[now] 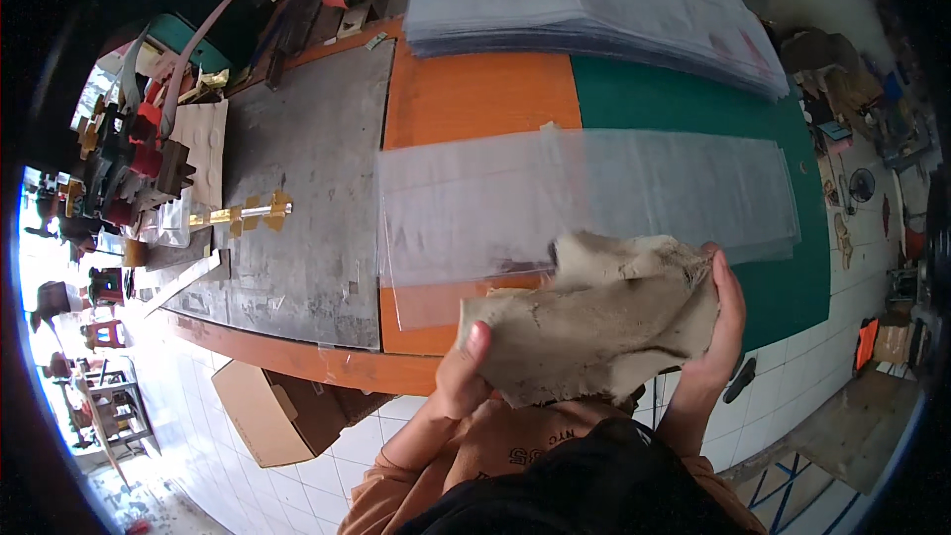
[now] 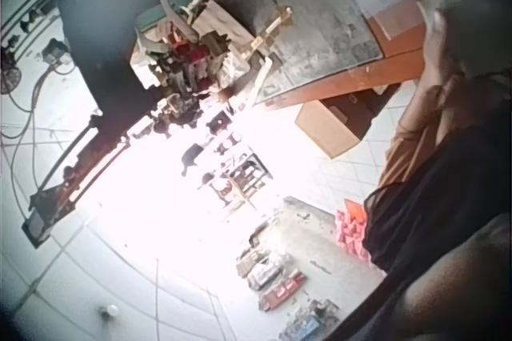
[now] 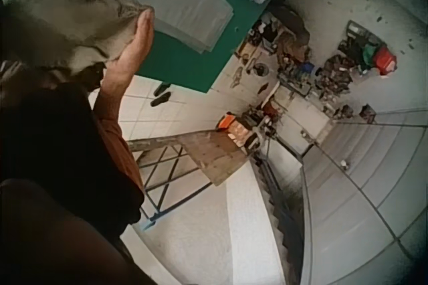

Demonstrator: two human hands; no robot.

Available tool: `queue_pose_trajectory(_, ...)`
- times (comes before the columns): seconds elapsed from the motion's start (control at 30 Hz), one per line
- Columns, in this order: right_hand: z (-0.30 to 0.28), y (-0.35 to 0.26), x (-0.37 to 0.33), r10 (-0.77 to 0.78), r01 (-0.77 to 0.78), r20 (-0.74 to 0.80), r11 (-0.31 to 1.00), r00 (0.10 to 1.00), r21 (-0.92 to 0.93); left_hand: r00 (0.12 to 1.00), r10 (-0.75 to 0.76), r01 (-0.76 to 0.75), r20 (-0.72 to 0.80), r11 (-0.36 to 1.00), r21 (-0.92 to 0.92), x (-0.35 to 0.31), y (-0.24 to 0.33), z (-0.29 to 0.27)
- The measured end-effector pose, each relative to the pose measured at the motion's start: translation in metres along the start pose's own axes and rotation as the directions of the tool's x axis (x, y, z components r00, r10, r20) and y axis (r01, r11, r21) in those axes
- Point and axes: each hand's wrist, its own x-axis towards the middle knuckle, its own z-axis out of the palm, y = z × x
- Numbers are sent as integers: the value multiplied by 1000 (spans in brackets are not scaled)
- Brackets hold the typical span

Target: The person wipes clear plastic sheets with a cloth and stacks them on a workbench.

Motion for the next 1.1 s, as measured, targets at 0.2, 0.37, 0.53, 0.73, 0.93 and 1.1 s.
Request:
queue_pose_trajectory(0.2, -17, 2, 9, -106, 38, 408, 984, 907, 172, 957, 261, -258, 125, 965, -46, -9, -5, -12)
queue_pose_trajectory(0.37, -12, 20, -2, 399, -432, 221, 892, 890, 131, 945, 35, 299, 326, 312, -902, 14, -48, -9)
queue_pose_trajectory(0.53, -23, 32, -8, 230, -202, 417, 973, 879, -112, 980, -85, 146, 182, 924, -354, 13, -65, -12)
queue_pose_trajectory(0.73, 7, 6, -16, -14, 181, 530, 947, 848, -266, 984, 120, -103, -132, 987, 127, 13, -67, -35)
queue_pose_trajectory(0.93, 7, 15, -8, -85, 132, 501, 989, 861, -60, 922, 370, -387, -116, 858, -338, 20, -40, -24)
queue_pose_trajectory(1.1, 17, 16, -10, -201, 183, 466, 979, 862, 85, 897, 412, -439, -160, 871, -222, 10, -27, -26)
